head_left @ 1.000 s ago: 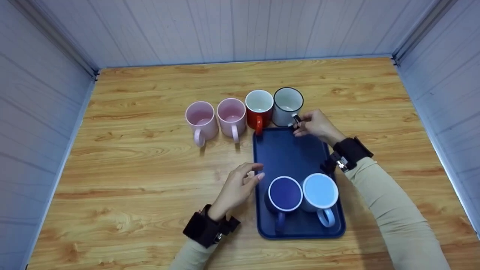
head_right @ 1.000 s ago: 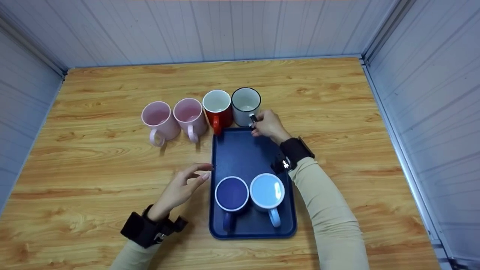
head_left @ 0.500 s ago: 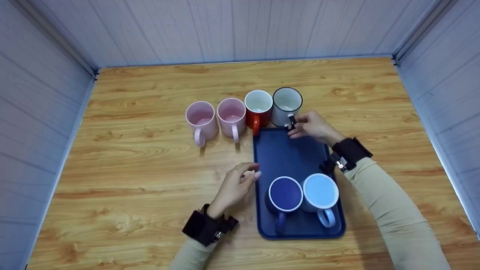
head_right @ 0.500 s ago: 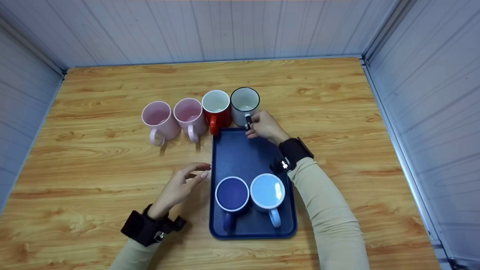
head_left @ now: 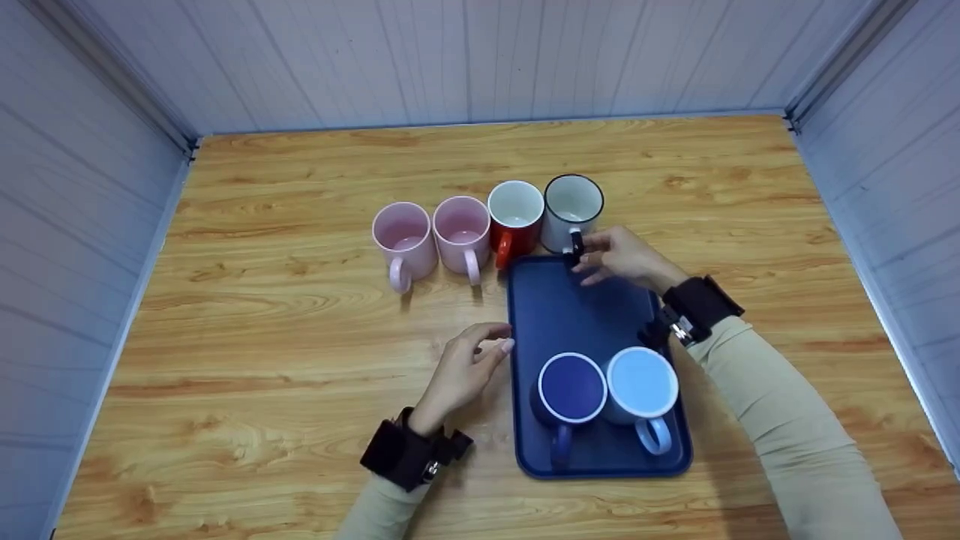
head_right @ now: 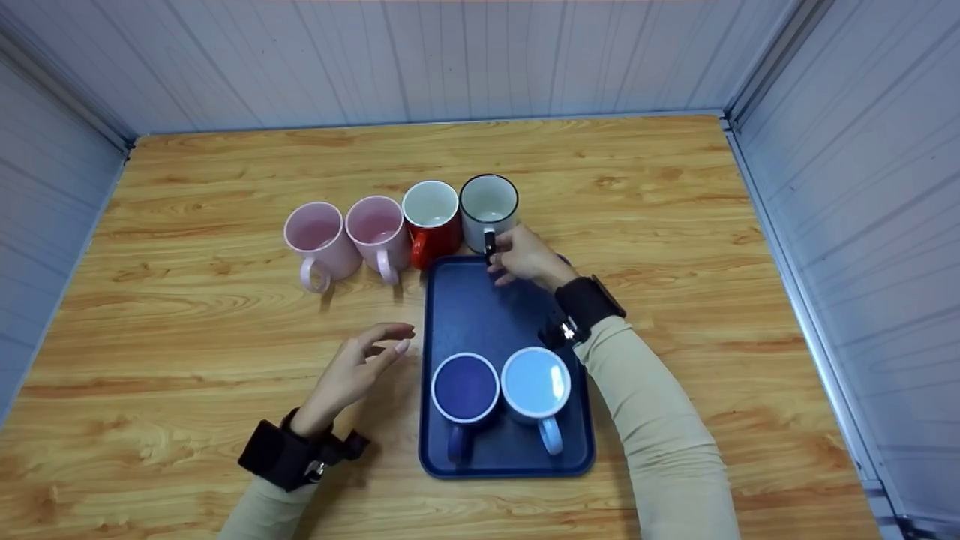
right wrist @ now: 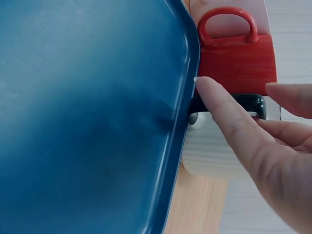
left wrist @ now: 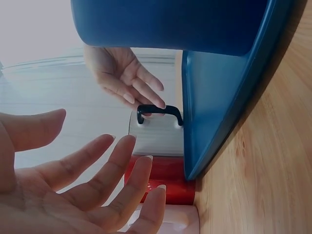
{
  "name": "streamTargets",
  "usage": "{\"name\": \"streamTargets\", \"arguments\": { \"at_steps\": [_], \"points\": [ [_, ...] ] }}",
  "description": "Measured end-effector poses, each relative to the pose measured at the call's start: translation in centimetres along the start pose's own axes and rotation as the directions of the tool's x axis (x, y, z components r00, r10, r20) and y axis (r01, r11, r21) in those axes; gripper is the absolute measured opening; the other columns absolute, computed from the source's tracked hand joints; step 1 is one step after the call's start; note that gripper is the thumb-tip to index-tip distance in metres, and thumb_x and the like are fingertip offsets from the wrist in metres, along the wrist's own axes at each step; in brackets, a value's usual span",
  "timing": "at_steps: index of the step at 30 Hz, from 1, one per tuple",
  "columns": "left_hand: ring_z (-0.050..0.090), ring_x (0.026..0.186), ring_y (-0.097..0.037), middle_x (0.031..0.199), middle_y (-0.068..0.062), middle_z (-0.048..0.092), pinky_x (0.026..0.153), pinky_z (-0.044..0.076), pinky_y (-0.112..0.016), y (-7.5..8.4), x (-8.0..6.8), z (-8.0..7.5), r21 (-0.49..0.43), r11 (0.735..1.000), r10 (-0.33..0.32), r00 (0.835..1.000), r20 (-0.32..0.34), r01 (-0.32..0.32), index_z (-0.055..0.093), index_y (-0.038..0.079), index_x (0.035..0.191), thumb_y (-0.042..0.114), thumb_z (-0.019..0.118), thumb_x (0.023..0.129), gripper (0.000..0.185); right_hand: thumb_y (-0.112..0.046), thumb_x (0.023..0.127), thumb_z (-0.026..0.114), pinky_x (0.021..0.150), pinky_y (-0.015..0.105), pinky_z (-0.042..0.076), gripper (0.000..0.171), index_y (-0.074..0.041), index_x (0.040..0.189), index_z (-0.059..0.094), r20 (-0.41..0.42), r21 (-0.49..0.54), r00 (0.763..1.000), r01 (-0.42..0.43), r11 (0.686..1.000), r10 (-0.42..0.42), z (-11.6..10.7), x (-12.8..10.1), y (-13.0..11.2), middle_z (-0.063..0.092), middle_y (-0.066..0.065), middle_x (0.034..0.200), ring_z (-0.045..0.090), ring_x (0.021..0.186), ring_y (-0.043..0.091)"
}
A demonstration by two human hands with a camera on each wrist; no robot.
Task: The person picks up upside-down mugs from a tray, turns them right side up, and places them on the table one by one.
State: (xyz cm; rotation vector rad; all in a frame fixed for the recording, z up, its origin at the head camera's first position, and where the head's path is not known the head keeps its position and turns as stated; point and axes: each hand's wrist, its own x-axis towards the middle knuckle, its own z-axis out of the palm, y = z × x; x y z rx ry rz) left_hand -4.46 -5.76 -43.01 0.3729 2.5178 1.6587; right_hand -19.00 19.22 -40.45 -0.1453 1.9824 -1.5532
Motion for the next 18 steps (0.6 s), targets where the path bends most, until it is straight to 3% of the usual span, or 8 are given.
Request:
{"name": "streamTargets", "arguments": {
  "at_steps": [4, 12, 18],
  "points": [
    [0.054, 0.107, -0.027, 0.111, -0.015, 0.06, 0.086, 0.044, -0.046, -0.1, 0.0, 0.0, 0.006, 1.0, 0.004, 1.0, -0.002, -0.004, 0.059, -0.003, 0.114, 0.017, 0.055, 0.092, 0.03, 0.01, 0.091, 0.041, 0.078, 0.042, 0.05, 0.032, 0.02, 0.122, 0.04, -0.002, -0.05, 1.0, 0.005, 0.999, -0.005, -0.1, -0.2, -0.2, 0.054, 0.015, 0.099, 0.059, 0.09, 0.026],
    [0.054, 0.105, -0.028, 0.111, -0.015, 0.06, 0.086, 0.044, -0.047, -0.3, -0.1, -0.3, -0.011, 1.0, -0.011, 1.0, -0.021, 0.011, 0.059, -0.003, 0.113, 0.016, 0.056, 0.092, 0.029, 0.001, 0.093, 0.045, 0.079, 0.042, 0.05, 0.03, 0.019, 0.117, 0.046, -0.051, -0.119, 0.999, -0.003, 0.993, -0.003, -0.7, -1.2, -0.5, 0.052, 0.027, 0.111, 0.06, 0.094, 0.032],
    [0.054, 0.105, -0.027, 0.11, -0.013, 0.061, 0.086, 0.044, -0.045, -0.5, -0.1, -0.6, -0.009, 0.999, -0.042, 0.998, -0.04, 0.042, 0.059, -0.001, 0.114, 0.018, 0.055, 0.092, 0.03, -0.004, 0.094, 0.047, 0.077, 0.041, 0.05, 0.028, 0.016, 0.113, 0.05, -0.059, -0.124, 0.996, 0.052, 0.991, -0.059, -1.4, -2.5, -0.8, 0.059, 0.019, 0.106, 0.062, 0.09, 0.031]
  ]
}}
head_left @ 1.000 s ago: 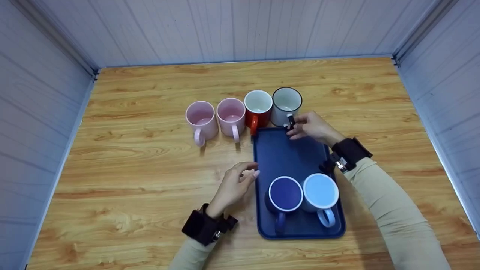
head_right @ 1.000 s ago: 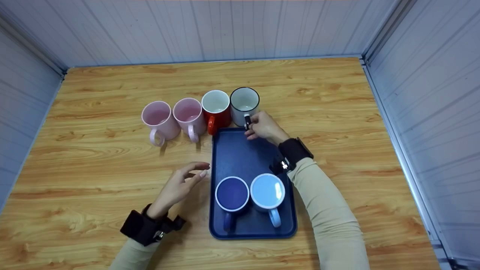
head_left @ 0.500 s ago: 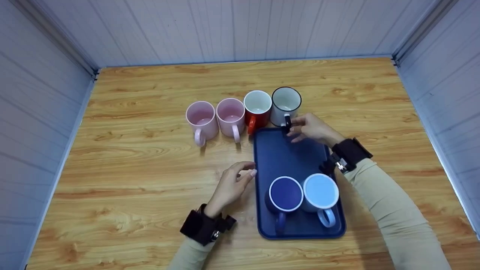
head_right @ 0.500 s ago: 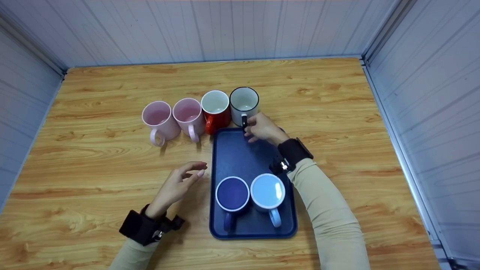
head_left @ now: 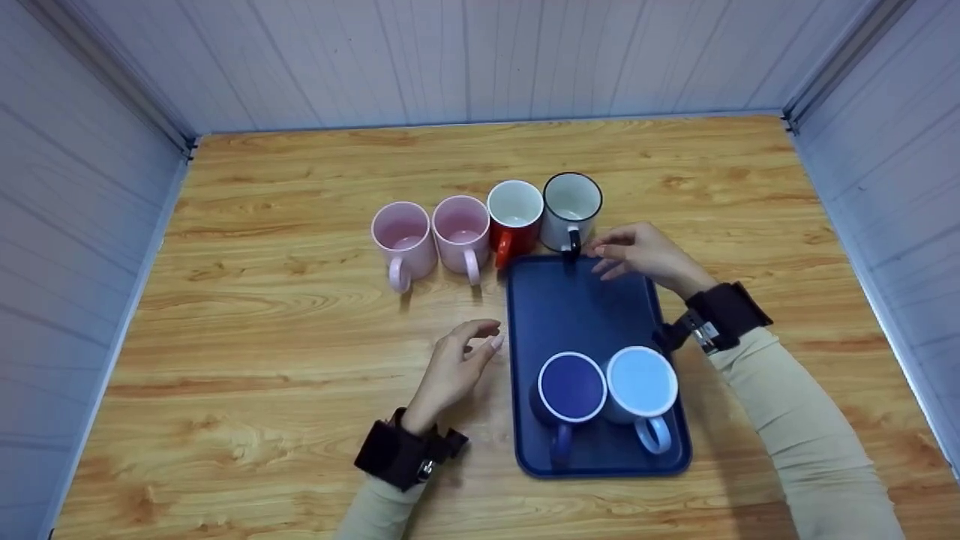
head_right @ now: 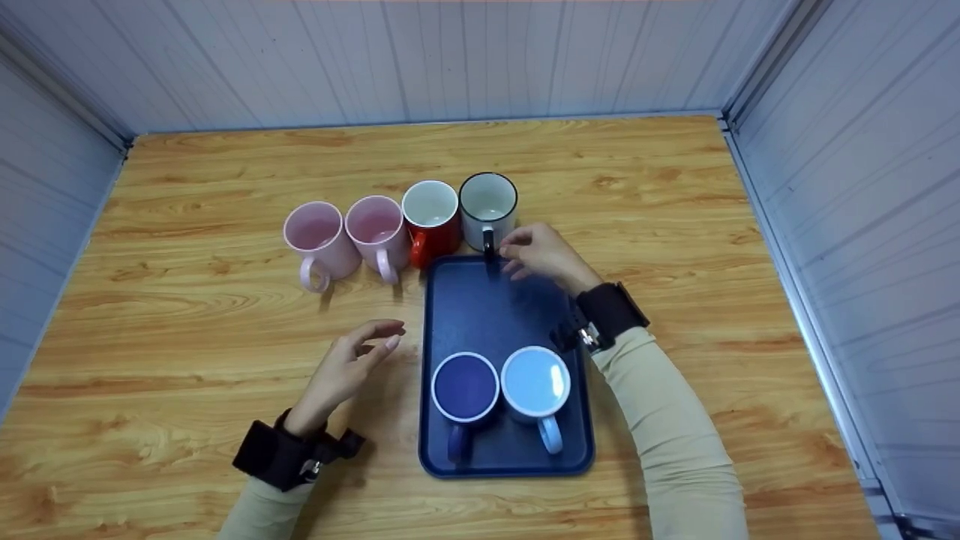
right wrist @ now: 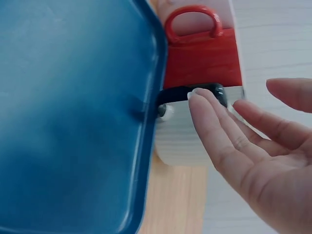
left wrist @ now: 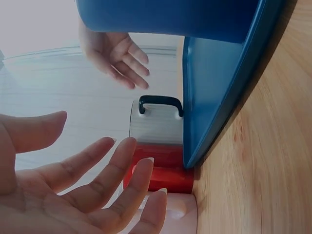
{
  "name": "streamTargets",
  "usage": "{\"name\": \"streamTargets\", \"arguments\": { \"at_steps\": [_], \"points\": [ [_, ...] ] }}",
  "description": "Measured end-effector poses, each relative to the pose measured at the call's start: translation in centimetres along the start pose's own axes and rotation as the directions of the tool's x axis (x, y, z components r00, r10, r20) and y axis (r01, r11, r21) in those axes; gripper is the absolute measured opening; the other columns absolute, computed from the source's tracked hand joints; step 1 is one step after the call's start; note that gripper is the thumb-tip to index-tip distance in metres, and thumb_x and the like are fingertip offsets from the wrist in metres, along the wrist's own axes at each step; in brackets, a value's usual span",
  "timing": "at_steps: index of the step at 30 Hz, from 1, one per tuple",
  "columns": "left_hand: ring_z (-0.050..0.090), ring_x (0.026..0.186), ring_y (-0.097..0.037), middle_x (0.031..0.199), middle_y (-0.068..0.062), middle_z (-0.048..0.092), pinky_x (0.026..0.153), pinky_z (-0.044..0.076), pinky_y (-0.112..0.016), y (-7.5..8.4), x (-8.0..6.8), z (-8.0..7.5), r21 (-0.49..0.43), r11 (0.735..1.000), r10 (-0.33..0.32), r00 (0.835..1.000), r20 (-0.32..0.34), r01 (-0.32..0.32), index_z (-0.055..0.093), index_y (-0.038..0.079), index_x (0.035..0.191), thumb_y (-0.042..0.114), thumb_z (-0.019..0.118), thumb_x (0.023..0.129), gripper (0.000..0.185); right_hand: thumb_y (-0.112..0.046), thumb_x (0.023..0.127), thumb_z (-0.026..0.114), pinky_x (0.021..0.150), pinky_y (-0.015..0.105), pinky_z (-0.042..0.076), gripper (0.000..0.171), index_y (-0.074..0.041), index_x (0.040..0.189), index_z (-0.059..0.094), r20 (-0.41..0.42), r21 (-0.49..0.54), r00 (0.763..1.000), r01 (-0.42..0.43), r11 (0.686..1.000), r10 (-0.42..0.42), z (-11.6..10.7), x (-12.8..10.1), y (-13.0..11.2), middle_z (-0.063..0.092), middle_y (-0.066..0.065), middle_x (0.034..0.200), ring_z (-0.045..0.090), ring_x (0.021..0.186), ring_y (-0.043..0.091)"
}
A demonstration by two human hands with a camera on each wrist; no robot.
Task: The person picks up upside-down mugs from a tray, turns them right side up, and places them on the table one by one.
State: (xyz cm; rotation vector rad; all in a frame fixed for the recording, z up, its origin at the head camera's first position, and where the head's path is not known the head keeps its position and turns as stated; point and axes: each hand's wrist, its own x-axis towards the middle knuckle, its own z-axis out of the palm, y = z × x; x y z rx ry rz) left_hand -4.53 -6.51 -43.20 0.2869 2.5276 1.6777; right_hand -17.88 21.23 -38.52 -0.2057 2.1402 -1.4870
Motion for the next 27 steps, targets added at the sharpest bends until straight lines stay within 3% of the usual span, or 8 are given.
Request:
{"name": "streamTargets", "arguments": {
  "at_steps": [4, 13, 20, 27],
  "points": [
    [0.055, 0.105, -0.027, 0.11, -0.014, 0.061, 0.085, 0.045, -0.044, 0.0, 0.0, 0.0, 0.009, 1.0, 0.009, 1.0, 0.001, -0.009, 0.058, -0.002, 0.115, 0.018, 0.054, 0.093, 0.03, -0.007, 0.094, 0.049, 0.077, 0.04, 0.051, 0.028, 0.015, 0.112, 0.051, 0.009, 0.05, 0.999, 0.049, 0.998, -0.05, -0.6, -1.0, 0.0, 0.064, 0.01, 0.095, 0.063, 0.087, 0.029],
    [0.055, 0.106, -0.024, 0.111, -0.013, 0.06, 0.085, 0.045, -0.041, 0.6, -0.1, 0.5, -0.005, 1.0, 0.027, 0.999, 0.033, -0.027, 0.058, -0.001, 0.115, 0.018, 0.054, 0.093, 0.03, -0.014, 0.093, 0.053, 0.073, 0.035, 0.052, 0.035, 0.014, 0.114, 0.051, -0.032, 0.111, 0.983, 0.185, 0.977, -0.182, -1.3, -3.8, 0.0, 0.065, 0.017, 0.095, 0.064, 0.083, 0.025],
    [0.054, 0.106, -0.023, 0.111, -0.013, 0.06, 0.086, 0.045, -0.04, 1.5, -0.3, 1.0, -0.064, 0.997, 0.042, 0.997, 0.058, -0.038, 0.057, -0.001, 0.117, 0.019, 0.054, 0.093, 0.032, -0.018, 0.094, 0.053, 0.073, 0.035, 0.052, 0.035, 0.01, 0.113, 0.055, -0.046, 0.04, 0.973, 0.229, 0.973, -0.227, -1.3, -5.9, 0.1, 0.065, 0.015, 0.096, 0.064, 0.084, 0.025],
    [0.054, 0.106, -0.023, 0.112, -0.013, 0.059, 0.087, 0.044, -0.04, 2.4, -0.4, 1.4, -0.092, 0.993, 0.078, 0.994, 0.074, -0.071, 0.057, -0.002, 0.117, 0.019, 0.054, 0.093, 0.032, -0.011, 0.094, 0.052, 0.067, 0.034, 0.052, 0.027, 0.012, 0.106, 0.057, -0.075, -0.021, 0.956, 0.282, 0.959, -0.283, -0.8, -8.1, 0.3, 0.066, 0.013, 0.088, 0.064, 0.076, 0.025]
  ]
}}
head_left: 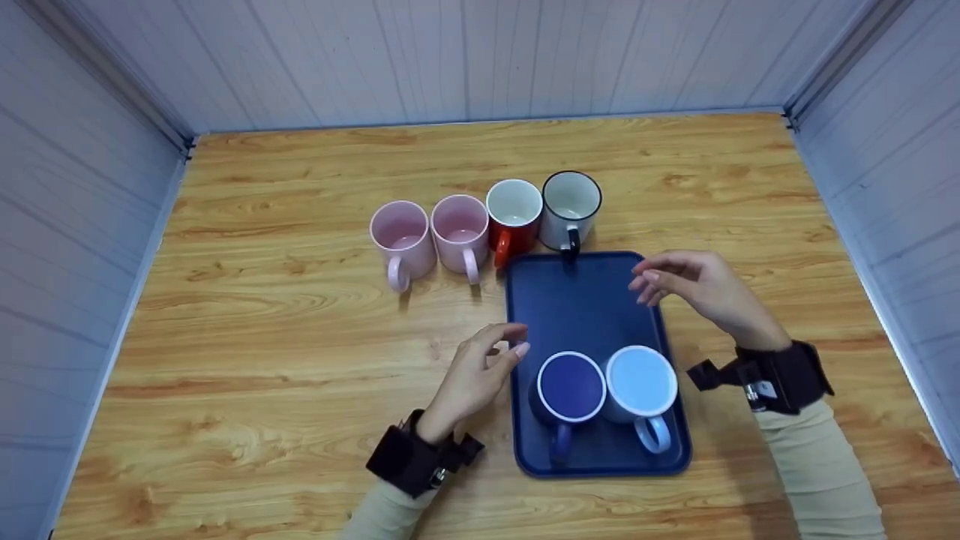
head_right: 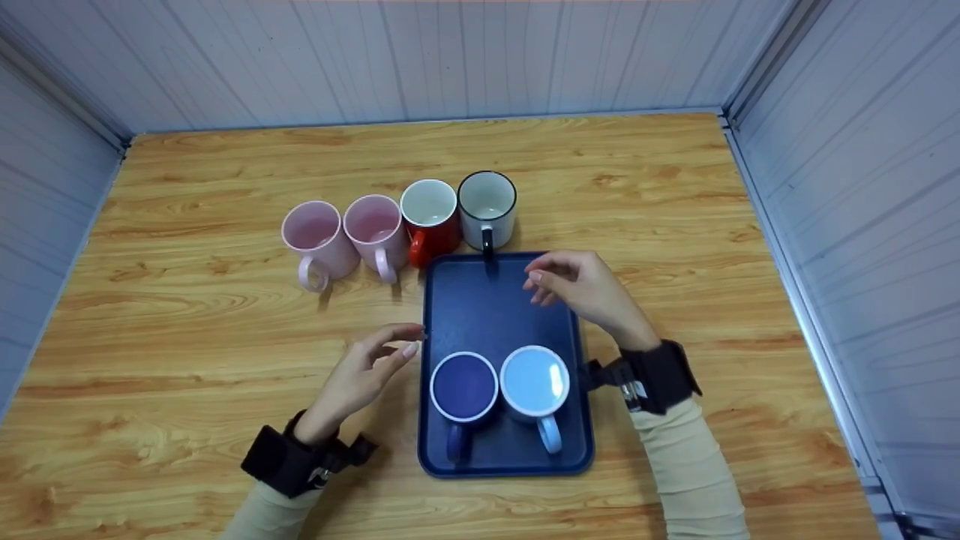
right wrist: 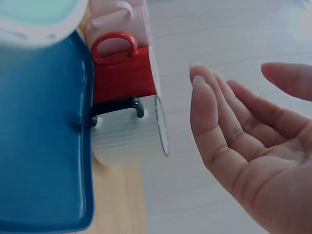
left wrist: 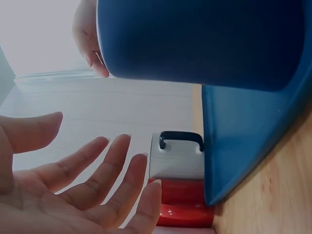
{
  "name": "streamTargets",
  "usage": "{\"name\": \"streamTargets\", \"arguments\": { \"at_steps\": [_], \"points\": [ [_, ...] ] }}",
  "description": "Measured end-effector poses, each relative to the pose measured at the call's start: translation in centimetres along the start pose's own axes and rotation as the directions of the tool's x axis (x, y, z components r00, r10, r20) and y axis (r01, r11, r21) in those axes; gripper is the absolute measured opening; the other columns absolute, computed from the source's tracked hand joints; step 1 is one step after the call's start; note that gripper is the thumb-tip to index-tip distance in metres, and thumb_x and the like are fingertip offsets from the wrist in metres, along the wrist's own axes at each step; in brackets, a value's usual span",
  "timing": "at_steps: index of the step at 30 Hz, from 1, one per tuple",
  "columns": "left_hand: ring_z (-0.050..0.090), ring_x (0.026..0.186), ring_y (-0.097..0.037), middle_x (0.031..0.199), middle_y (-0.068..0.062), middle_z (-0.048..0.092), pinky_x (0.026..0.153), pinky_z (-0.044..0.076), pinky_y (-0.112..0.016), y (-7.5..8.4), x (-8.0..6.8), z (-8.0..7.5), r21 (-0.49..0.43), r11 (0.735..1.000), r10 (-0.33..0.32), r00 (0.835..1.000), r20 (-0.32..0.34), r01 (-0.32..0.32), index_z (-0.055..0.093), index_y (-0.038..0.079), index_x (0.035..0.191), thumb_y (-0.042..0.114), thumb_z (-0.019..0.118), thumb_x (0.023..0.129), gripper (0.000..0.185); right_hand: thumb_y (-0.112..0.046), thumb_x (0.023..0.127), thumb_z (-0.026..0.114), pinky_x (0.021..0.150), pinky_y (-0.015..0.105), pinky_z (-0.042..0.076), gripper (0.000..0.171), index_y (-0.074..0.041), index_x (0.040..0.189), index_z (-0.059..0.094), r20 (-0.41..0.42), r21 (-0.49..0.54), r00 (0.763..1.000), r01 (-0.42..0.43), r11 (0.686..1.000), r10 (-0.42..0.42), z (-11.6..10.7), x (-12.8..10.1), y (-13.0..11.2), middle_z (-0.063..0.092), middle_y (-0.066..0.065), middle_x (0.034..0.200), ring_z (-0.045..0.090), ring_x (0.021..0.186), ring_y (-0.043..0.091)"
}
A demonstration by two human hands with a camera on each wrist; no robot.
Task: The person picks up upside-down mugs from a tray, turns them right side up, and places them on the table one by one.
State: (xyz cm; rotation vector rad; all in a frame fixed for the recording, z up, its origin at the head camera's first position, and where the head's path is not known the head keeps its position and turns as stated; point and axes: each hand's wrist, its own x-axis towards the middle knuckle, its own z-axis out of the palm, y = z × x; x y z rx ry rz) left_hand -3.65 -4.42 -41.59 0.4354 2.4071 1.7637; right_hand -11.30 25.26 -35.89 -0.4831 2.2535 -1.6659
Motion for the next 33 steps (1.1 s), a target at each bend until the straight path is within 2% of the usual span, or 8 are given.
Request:
{"name": "streamTargets", "arguments": {
  "at_steps": [6, 10, 13, 17, 21, 24, 28, 33],
  "points": [
    [0.054, 0.107, -0.022, 0.113, -0.013, 0.059, 0.086, 0.045, -0.042, 0.3, -0.1, 0.3, 0.021, 0.999, 0.037, 0.999, 0.032, -0.037, 0.058, -0.001, 0.117, 0.017, 0.055, 0.092, 0.03, -0.002, 0.092, 0.053, 0.06, 0.029, 0.051, 0.017, 0.012, 0.097, 0.06, -0.014, -0.064, 0.999, 0.048, 0.997, -0.049, 0.1, -2.4, -0.2, 0.064, 0.019, 0.078, 0.062, 0.066, 0.021],
    [0.053, 0.107, -0.022, 0.112, -0.012, 0.06, 0.086, 0.044, -0.042, 0.6, -0.3, 0.3, 0.034, 0.997, 0.063, 0.995, 0.075, -0.066, 0.058, -0.001, 0.116, 0.017, 0.055, 0.092, 0.03, 0.005, 0.089, 0.052, 0.057, 0.027, 0.051, 0.011, 0.01, 0.093, 0.061, 0.047, -0.134, 0.994, 0.105, 0.985, -0.1, 0.2, -4.0, 0.2, 0.062, 0.014, 0.073, 0.06, 0.063, 0.016],
    [0.052, 0.108, -0.021, 0.112, -0.011, 0.06, 0.09, 0.042, -0.039, 0.8, -0.4, 0.4, 0.043, 0.995, 0.08, 0.991, 0.109, -0.085, 0.058, -0.001, 0.116, 0.018, 0.055, 0.093, 0.03, 0.002, 0.09, 0.053, 0.058, 0.025, 0.05, 0.01, 0.008, 0.092, 0.061, 0.094, -0.213, 0.993, 0.091, 0.973, -0.072, 0.3, -5.3, 0.7, 0.061, 0.011, 0.074, 0.06, 0.065, 0.014],
    [0.051, 0.109, -0.018, 0.112, -0.009, 0.059, 0.094, 0.039, -0.033, 1.1, -0.6, 0.5, 0.048, 0.994, 0.09, 0.986, 0.141, -0.097, 0.058, 0.001, 0.116, 0.02, 0.054, 0.093, 0.031, 0.0, 0.089, 0.056, 0.058, 0.024, 0.049, 0.008, 0.001, 0.09, 0.063, 0.104, -0.286, 0.993, 0.086, 0.954, -0.059, 0.3, -6.7, 1.2, 0.061, 0.004, 0.073, 0.059, 0.064, 0.012],
    [0.051, 0.109, -0.018, 0.112, -0.009, 0.059, 0.094, 0.039, -0.032, 1.4, -0.8, 0.8, 0.044, 0.992, 0.11, 0.981, 0.157, -0.119, 0.058, 0.001, 0.116, 0.023, 0.053, 0.093, 0.032, 0.005, 0.086, 0.058, 0.054, 0.023, 0.046, 0.017, -0.01, 0.083, 0.065, 0.119, -0.314, 0.985, 0.155, 0.936, -0.123, 0.2, -7.9, 2.0, 0.061, -0.001, 0.069, 0.056, 0.061, 0.011],
    [0.052, 0.106, -0.018, 0.11, -0.009, 0.059, 0.091, 0.041, -0.033, 1.5, -0.9, 1.0, 0.041, 0.989, 0.136, 0.978, 0.16, -0.144, 0.058, 0.0, 0.115, 0.022, 0.054, 0.093, 0.032, 0.005, 0.084, 0.059, 0.054, 0.023, 0.044, 0.02, -0.013, 0.081, 0.067, 0.146, -0.326, 0.982, 0.165, 0.931, -0.123, 0.0, -8.6, 2.5, 0.062, -0.005, 0.07, 0.055, 0.062, 0.009],
    [0.054, 0.102, -0.018, 0.109, -0.009, 0.06, 0.086, 0.043, -0.036, 1.7, -0.9, 1.2, 0.049, 0.984, 0.159, 0.973, 0.166, -0.17, 0.059, -0.001, 0.114, 0.02, 0.055, 0.092, 0.031, 0.005, 0.083, 0.062, 0.053, 0.023, 0.045, 0.02, -0.013, 0.083, 0.07, 0.19, -0.326, 0.974, 0.178, 0.928, -0.121, 0.2, -9.4, 3.0, 0.065, -0.007, 0.076, 0.056, 0.066, 0.005],
    [0.053, 0.102, -0.017, 0.11, -0.007, 0.06, 0.085, 0.043, -0.035, 2.1, -1.0, 1.5, 0.055, 0.983, 0.163, 0.968, 0.189, -0.177, 0.059, 0.001, 0.115, 0.023, 0.055, 0.092, 0.032, -0.002, 0.082, 0.066, 0.052, 0.022, 0.045, 0.012, -0.013, 0.084, 0.071, 0.262, -0.336, 0.955, 0.224, 0.915, -0.137, 1.2, -9.9, 3.6, 0.065, -0.006, 0.076, 0.057, 0.066, 0.002]
  ]
}}
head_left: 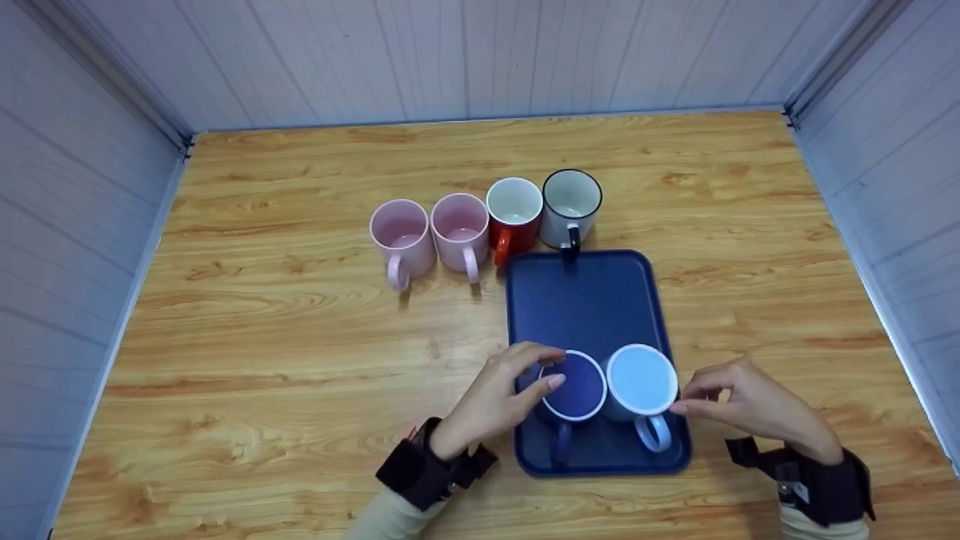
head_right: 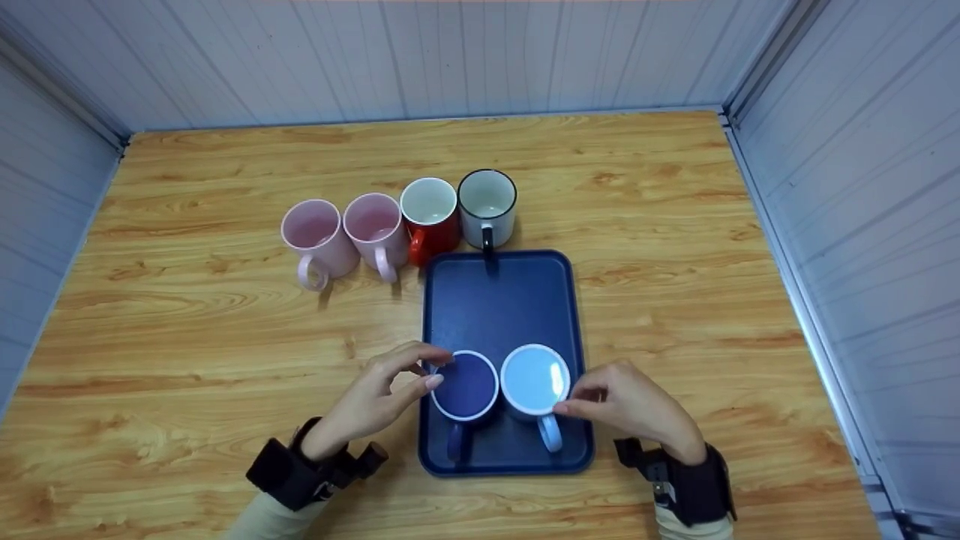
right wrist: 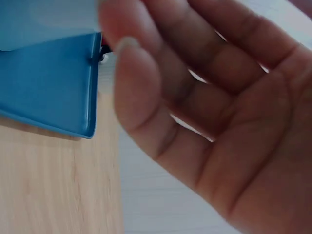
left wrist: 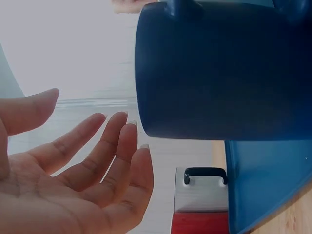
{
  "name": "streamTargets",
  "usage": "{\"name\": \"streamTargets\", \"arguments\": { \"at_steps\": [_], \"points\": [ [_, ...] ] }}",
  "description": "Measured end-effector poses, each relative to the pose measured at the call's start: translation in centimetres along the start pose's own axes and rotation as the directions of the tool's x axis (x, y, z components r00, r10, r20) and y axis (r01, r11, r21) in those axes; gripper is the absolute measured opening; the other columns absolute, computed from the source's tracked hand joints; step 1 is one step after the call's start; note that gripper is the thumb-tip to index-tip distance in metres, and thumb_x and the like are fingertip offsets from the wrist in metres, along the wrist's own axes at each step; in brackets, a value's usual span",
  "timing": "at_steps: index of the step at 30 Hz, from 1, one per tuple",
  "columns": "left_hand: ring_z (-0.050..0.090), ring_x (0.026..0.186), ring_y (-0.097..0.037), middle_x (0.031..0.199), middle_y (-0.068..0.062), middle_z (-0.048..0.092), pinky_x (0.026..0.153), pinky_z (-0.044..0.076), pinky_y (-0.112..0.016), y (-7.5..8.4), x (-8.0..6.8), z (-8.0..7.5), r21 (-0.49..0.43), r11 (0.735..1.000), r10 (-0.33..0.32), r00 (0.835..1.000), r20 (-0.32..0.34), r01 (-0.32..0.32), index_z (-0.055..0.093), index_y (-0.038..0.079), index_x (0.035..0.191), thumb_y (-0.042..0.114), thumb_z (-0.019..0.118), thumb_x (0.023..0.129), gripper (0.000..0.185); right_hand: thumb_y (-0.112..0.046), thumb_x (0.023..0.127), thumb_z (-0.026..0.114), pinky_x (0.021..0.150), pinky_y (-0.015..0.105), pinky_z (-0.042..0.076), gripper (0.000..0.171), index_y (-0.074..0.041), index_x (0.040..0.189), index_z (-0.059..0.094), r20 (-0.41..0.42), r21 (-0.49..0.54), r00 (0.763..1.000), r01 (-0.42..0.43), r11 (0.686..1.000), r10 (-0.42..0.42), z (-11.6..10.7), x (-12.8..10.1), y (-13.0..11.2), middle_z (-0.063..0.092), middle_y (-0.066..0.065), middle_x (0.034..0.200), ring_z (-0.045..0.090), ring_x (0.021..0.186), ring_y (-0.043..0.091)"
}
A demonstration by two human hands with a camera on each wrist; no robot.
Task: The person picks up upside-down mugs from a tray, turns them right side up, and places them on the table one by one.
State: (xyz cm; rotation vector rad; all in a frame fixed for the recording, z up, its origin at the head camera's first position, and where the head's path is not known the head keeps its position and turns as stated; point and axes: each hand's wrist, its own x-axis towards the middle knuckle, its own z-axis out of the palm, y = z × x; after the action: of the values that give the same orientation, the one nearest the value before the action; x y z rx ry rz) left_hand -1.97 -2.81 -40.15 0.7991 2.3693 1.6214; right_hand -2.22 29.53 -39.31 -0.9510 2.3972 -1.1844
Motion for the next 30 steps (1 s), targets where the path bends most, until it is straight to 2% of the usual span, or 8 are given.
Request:
{"name": "streamTargets", "arguments": {
  "at_steps": [6, 9, 17, 23, 30],
  "points": [
    [0.053, 0.099, -0.019, 0.109, -0.009, 0.06, 0.083, 0.044, -0.035, 0.2, 0.1, 0.2, 0.003, 0.999, 0.041, 0.999, 0.019, -0.041, 0.059, 0.001, 0.114, 0.021, 0.056, 0.092, 0.031, -0.009, 0.079, 0.07, 0.051, 0.017, 0.044, 0.007, -0.014, 0.084, 0.069, 0.054, 0.012, 0.998, 0.045, 0.999, -0.045, 1.5, 0.1, 0.2, 0.065, -0.006, 0.077, 0.055, 0.064, 0.0],
    [0.053, 0.099, -0.017, 0.109, -0.009, 0.06, 0.083, 0.044, -0.035, 0.3, 0.1, 0.3, 0.005, 0.999, 0.049, 0.998, 0.024, -0.049, 0.059, 0.0, 0.114, 0.021, 0.056, 0.092, 0.03, -0.008, 0.08, 0.07, 0.051, 0.017, 0.044, 0.007, -0.015, 0.082, 0.068, 0.064, 0.029, 0.997, 0.034, 0.999, -0.036, 1.9, 0.0, 0.4, 0.064, -0.006, 0.075, 0.054, 0.063, 0.0],
    [0.052, 0.102, -0.015, 0.108, -0.008, 0.06, 0.086, 0.043, -0.031, 0.5, 0.0, 0.5, 0.016, 0.998, 0.054, 0.998, 0.027, -0.054, 0.059, 0.0, 0.114, 0.021, 0.056, 0.092, 0.03, -0.006, 0.079, 0.069, 0.048, 0.019, 0.042, 0.009, -0.014, 0.075, 0.067, 0.052, 0.028, 0.998, -0.033, 0.999, 0.031, 2.9, -0.4, 0.3, 0.06, -0.007, 0.07, 0.05, 0.059, -0.001],
    [0.052, 0.103, -0.015, 0.107, -0.007, 0.06, 0.088, 0.041, -0.027, 0.6, 0.0, 0.6, 0.031, 0.997, 0.064, 0.998, 0.026, -0.065, 0.06, 0.001, 0.113, 0.02, 0.057, 0.092, 0.029, -0.012, 0.08, 0.07, 0.045, 0.015, 0.035, 0.015, -0.019, 0.069, 0.061, 0.007, 0.006, 0.999, -0.051, 0.999, 0.051, 3.8, -0.5, -0.1, 0.05, -0.013, 0.063, 0.041, 0.054, -0.004],
    [0.053, 0.101, -0.014, 0.106, -0.007, 0.06, 0.088, 0.041, -0.026, 0.6, -0.1, 0.7, 0.038, 0.996, 0.074, 0.997, 0.017, -0.074, 0.06, 0.001, 0.113, 0.021, 0.057, 0.092, 0.029, -0.018, 0.081, 0.069, 0.046, 0.018, 0.038, 0.012, -0.017, 0.071, 0.062, -0.042, 0.02, 0.984, -0.174, 0.984, 0.175, 4.8, -0.6, -0.8, 0.054, -0.014, 0.064, 0.045, 0.054, -0.003]
  ]
}}
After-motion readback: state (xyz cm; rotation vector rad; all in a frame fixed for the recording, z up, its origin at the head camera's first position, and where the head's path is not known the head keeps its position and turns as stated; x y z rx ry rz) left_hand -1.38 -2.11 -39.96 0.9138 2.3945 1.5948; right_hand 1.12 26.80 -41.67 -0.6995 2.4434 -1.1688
